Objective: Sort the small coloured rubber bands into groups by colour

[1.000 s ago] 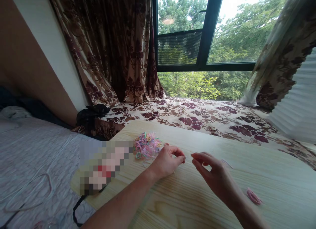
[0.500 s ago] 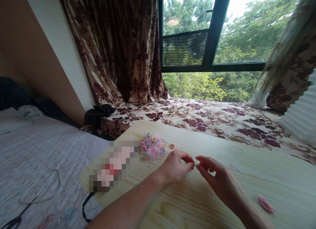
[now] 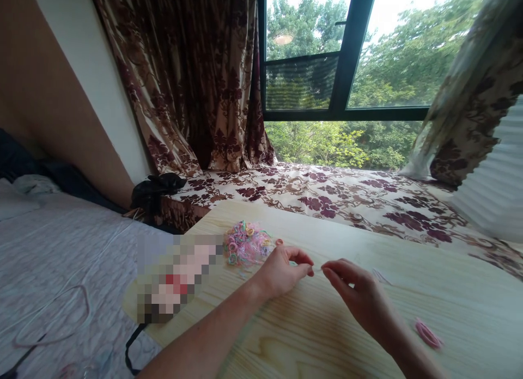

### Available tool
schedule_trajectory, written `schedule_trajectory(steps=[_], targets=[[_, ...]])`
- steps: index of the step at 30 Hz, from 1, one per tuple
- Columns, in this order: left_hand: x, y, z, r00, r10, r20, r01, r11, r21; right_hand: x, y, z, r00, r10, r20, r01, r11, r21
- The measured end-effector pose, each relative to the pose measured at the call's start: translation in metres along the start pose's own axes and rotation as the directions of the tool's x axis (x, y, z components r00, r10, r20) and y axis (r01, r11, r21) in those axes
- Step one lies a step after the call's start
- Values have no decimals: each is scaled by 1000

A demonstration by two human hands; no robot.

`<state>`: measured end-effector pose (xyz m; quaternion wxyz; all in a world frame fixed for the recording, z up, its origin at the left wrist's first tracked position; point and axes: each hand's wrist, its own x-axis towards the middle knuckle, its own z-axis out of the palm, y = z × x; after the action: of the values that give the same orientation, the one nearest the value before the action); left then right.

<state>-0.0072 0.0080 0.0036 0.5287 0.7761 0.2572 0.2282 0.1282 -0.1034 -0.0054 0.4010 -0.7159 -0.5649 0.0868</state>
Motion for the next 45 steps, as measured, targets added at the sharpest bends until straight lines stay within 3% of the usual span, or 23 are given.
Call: schedule_trajectory(steps=[4, 11, 19, 22, 26, 28, 31, 39, 45], targets=[[1, -2, 1, 999, -41, 29, 45, 989, -138, 1, -3, -2, 999, 50, -4, -50, 997, 52], [-1, 10, 0, 950, -285, 128, 311, 895, -318, 3, -5, -4, 992, 121, 25, -122, 988, 94], [2, 1, -1, 946, -282, 161, 324, 858, -399, 2, -4, -6, 987, 156, 37, -159, 980, 121], [2, 0, -1, 944, -282, 174, 330, 843, -424, 5, 4, -17, 985, 173, -2, -172, 979, 111], [2, 2, -1, 942, -283, 179, 334, 833, -441, 5, 33, -55, 953, 227, -202, -233, 973, -3], [2, 3, -1, 946, -278, 168, 324, 842, -432, 3, 46, -76, 910, 308, -277, -355, 924, -140], [2, 3, 0, 951, -271, 150, 310, 857, -412, -2, 54, -94, 872, 392, -293, -475, 821, -317], [2, -1, 3, 958, -275, 83, 286, 884, -370, -5, 53, -79, 883, 433, -182, -456, 701, -548], [2, 1, 2, 952, -297, 68, 299, 866, -401, -4, 50, -76, 874, 467, -133, -441, 646, -623]])
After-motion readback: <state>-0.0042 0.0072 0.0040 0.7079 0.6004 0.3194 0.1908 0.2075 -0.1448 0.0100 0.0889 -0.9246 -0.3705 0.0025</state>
